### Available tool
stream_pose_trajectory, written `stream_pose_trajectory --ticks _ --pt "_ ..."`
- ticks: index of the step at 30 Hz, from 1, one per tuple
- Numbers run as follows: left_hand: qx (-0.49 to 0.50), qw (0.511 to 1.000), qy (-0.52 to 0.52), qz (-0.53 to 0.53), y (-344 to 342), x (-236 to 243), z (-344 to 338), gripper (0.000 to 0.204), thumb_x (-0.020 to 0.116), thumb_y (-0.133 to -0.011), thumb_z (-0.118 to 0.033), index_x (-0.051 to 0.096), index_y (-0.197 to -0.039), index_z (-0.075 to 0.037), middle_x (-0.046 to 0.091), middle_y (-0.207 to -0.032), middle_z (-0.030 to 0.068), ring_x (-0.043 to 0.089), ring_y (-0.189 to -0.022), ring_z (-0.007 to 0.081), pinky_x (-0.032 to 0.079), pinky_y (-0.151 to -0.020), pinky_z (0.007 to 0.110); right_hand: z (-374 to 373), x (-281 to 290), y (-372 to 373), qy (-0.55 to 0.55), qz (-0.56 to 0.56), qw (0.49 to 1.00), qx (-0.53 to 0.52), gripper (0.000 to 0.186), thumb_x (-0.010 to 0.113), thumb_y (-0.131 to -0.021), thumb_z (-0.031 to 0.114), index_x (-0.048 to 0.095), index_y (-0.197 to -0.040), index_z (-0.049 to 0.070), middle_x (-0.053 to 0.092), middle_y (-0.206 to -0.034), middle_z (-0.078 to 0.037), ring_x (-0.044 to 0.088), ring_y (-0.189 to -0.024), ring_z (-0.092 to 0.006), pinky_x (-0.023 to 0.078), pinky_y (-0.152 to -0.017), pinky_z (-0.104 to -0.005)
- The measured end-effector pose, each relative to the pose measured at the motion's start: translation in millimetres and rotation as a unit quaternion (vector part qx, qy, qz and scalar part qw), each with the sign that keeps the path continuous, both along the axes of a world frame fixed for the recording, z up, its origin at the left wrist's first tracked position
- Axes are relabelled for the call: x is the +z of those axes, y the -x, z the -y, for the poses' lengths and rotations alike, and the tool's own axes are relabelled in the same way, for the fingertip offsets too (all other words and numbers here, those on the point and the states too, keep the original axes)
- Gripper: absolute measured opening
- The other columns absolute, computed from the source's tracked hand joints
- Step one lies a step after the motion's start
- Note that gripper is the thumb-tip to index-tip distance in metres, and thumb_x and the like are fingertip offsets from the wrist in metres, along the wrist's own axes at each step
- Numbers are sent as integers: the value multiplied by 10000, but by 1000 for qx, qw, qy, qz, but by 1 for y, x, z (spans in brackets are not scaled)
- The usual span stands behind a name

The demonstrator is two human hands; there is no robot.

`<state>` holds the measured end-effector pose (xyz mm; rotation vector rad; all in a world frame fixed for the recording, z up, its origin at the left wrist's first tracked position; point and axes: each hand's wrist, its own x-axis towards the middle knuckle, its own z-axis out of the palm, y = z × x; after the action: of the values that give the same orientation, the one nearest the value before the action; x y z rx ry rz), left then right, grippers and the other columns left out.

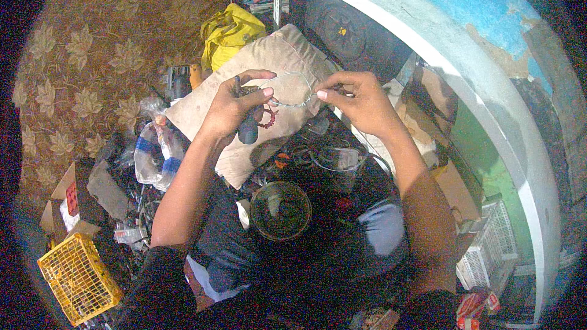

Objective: The person sits cross-legged on the floor and uses a soldering iron to work on a small electronic component with wires. They repeatedly heat the connection point and adjust the wires, focusing on a specific joint on the device.

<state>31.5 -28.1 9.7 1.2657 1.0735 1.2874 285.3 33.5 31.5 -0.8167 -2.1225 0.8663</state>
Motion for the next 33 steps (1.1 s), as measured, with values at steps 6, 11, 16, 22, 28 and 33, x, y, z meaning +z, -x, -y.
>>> stream_pose_trajectory --ticks 6,11,16,22,28,33 --pt "12 998 48 38 -8 -10 -5 204 693 -901 -167 650 -1006 3 699 -797 86 528 -533 78 426 -499 228 -1 -10 4 -19 18 999 -38 199 700 -879 197 694 -895 -1 699 -796 -70 618 -758 -128 488 -729 -304" --pt "72 984 53 154 -4 -14 -8 211 665 -925 -218 627 -1004 -27 685 -787 97 532 -530 100 442 -497 248 0 -7 6 53 30 998 -31 216 681 -896 211 671 -845 2 668 -749 -62 594 -697 -121 469 -666 -303" --pt "118 965 65 223 -1 -18 -11 205 645 -932 -210 614 -1048 -44 636 -743 76 520 -529 127 454 -504 264 0 3 -11 273 -46 958 76 165 648 -907 186 653 -868 26 645 -779 -51 578 -682 -134 455 -624 -321" --pt "123 960 94 235 -4 -17 -8 187 644 -928 -201 622 -1047 -58 613 -723 51 519 -539 133 458 -510 269 11 0 10 285 -331 887 148 206 569 -936 238 620 -971 42 635 -1098 -155 576 -1127 -266 436 -978 -434" --pt "97 957 113 249 -13 -22 -7 195 650 -932 -219 616 -1057 -73 621 -754 55 556 -567 151 492 -529 282 2 -5 13 290 -337 824 351 249 555 -962 283 605 -1058 59 614 -1195 -159 527 -1212 -285 421 -991 -486" --pt "69 940 98 319 -12 -27 -13 250 617 -953 -267 553 -1121 -93 610 -924 76 632 -843 227 555 -654 374 3 -16 14 284 -300 878 242 271 533 -990 285 600 -1092 43 638 -1114 -132 585 -1018 -229 463 -856 -377"
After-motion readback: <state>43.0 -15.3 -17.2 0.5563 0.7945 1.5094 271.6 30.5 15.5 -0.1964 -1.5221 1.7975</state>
